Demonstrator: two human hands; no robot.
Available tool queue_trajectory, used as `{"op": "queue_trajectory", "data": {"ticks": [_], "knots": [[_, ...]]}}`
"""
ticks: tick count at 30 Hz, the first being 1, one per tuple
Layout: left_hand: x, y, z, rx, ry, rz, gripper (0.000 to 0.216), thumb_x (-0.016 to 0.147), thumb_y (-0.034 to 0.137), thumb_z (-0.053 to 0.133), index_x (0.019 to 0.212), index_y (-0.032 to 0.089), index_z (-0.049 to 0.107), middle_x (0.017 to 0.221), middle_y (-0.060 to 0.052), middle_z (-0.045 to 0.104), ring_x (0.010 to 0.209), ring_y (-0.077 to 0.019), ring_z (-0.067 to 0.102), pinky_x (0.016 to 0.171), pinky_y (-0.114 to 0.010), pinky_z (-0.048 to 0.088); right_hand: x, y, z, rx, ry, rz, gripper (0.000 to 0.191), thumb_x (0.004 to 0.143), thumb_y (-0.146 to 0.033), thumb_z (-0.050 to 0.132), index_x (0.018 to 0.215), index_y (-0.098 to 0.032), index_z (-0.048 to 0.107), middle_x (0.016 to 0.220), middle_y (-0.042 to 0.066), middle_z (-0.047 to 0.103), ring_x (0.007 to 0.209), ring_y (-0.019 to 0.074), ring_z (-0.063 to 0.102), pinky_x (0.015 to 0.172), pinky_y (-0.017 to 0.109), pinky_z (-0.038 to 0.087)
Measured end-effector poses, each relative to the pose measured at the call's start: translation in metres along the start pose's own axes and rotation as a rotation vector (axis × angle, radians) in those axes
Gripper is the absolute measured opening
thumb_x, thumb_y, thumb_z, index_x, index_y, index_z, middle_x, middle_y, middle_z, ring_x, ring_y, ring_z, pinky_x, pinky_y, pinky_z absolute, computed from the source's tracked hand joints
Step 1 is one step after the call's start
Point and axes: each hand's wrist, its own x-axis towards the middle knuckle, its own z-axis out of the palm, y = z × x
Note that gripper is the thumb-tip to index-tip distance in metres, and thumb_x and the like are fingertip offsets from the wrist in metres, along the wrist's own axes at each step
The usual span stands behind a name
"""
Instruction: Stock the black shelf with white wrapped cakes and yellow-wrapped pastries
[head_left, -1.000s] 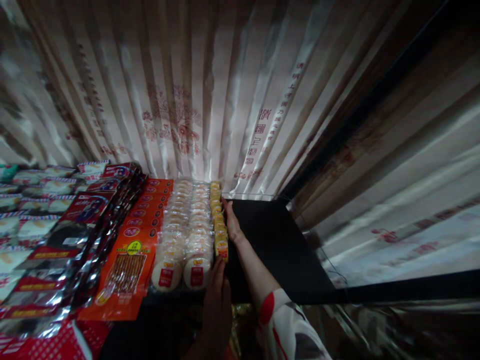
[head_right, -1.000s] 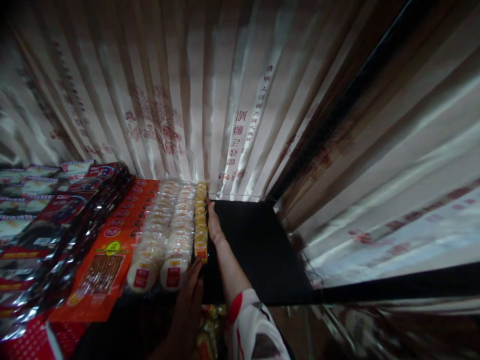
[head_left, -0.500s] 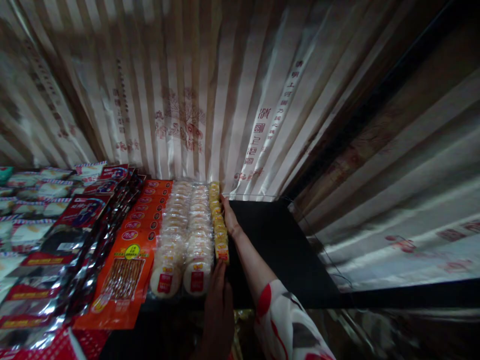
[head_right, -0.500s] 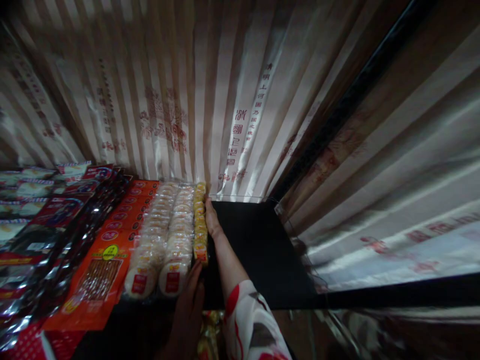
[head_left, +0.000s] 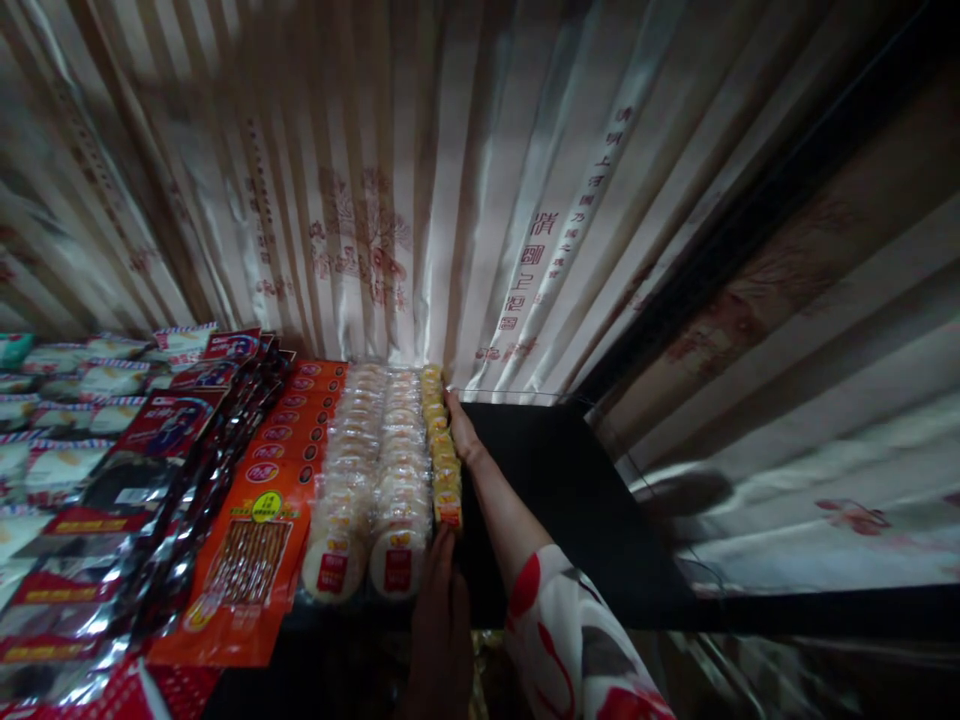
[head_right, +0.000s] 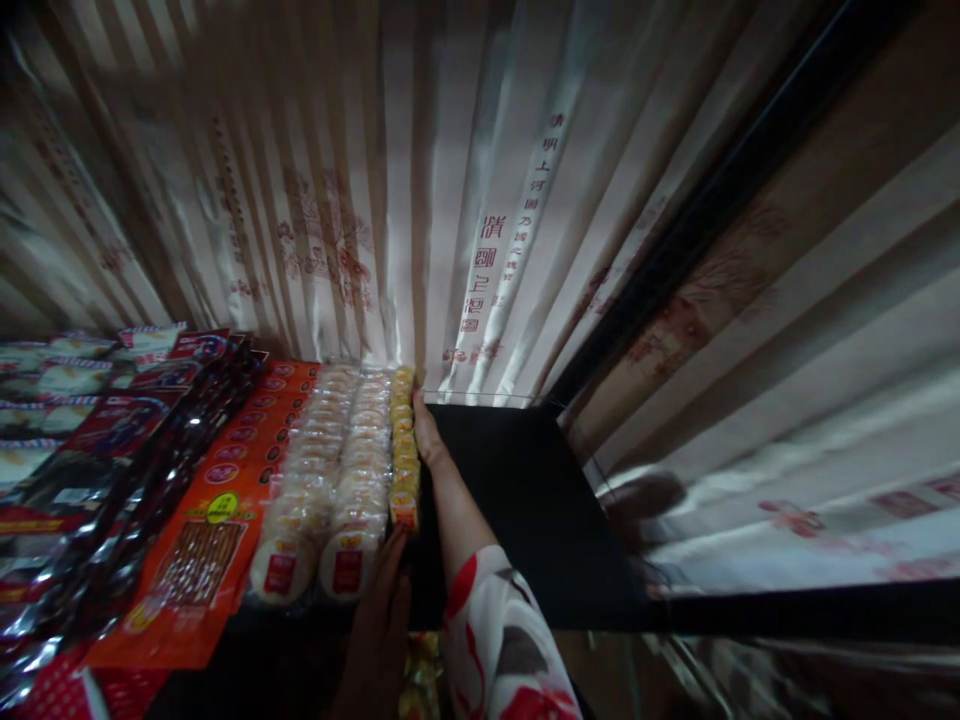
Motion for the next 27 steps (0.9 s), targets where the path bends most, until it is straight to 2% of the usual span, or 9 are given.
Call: {"op": "queue_trajectory", "data": {"ticks": [3,6,10,15,19,23,27], "knots": [[0.000,0.003,0.000,0.016,0.007,-0.007,0.045,0.092,0.031,0.031,0.133,0.017,0.043,0.143,-0.009,0.038,0.134,-0.0198,0.032,0.111,-0.042,0.028,0.001,-0.004,-0.004,-0.019,-0.084,0.001,0.062,0.076,-0.071,0.043,0.108,-0.023,0.064,0.108,0.002,0.068,0.112,0.0206,0.056,0.102,0.040,0.038],[0.000,0.006,-0.001,0.037,0.000,-0.018,0.046,0.092,0.032,0.031,0.133,0.016,0.043,0.143,-0.009,0.038,0.134,-0.0191,0.031,0.113,-0.041,0.025,-0.006,-0.005,-0.010,-0.022,-0.008,-0.087,0.063,0.076,-0.071,0.041,0.115,-0.024,0.060,0.123,0.000,0.060,0.123,0.0192,0.047,0.107,0.039,0.031],[0.001,0.009,-0.003,0.074,-0.006,-0.002,0.047,0.091,0.032,0.032,0.132,0.013,0.044,0.142,-0.011,0.040,0.134,-0.0203,0.032,0.112,-0.042,0.026,-0.038,0.001,-0.017,-0.013,0.142,-0.075,0.065,0.077,-0.070,0.038,0.117,-0.023,0.059,0.134,0.001,0.050,0.129,0.0196,0.040,0.110,0.039,0.026],[-0.006,0.016,-0.005,0.121,-0.008,0.057,0.044,0.089,0.026,0.034,0.128,0.012,0.048,0.139,-0.012,0.043,0.130,-0.0214,0.037,0.110,-0.042,0.031,-0.103,0.007,-0.027,0.039,0.359,-0.166,0.062,0.079,-0.066,0.037,0.110,-0.019,0.062,0.130,0.008,0.054,0.124,0.0225,0.045,0.103,0.040,0.035],[-0.024,0.017,-0.010,0.125,-0.054,0.080,0.040,0.088,0.023,0.035,0.122,0.014,0.053,0.133,-0.012,0.050,0.126,-0.0199,0.044,0.108,-0.041,0.034,-0.169,0.013,-0.031,-0.025,0.479,-0.215,0.057,0.080,-0.061,0.040,0.109,-0.017,0.061,0.121,0.013,0.060,0.110,0.0244,0.056,0.090,0.040,0.043],[-0.055,0.007,-0.026,0.153,-0.116,0.149,0.033,0.086,0.020,0.038,0.110,0.017,0.060,0.124,-0.011,0.057,0.116,-0.0188,0.052,0.102,-0.040,0.042,-0.240,0.022,-0.033,-0.173,0.498,-0.165,0.042,0.079,-0.052,0.052,0.099,-0.017,0.063,0.100,0.010,0.068,0.088,0.0212,0.063,0.077,0.035,0.047],[-0.085,-0.007,-0.047,0.252,-0.093,0.205,0.032,0.082,0.015,0.039,0.105,0.017,0.061,0.120,-0.011,0.058,0.114,-0.0196,0.053,0.100,-0.041,0.042,-0.294,0.032,-0.041,-0.409,0.412,-0.090,0.032,0.077,-0.049,0.056,0.086,-0.021,0.066,0.085,0.006,0.069,0.080,0.0215,0.062,0.076,0.035,0.047]]}}
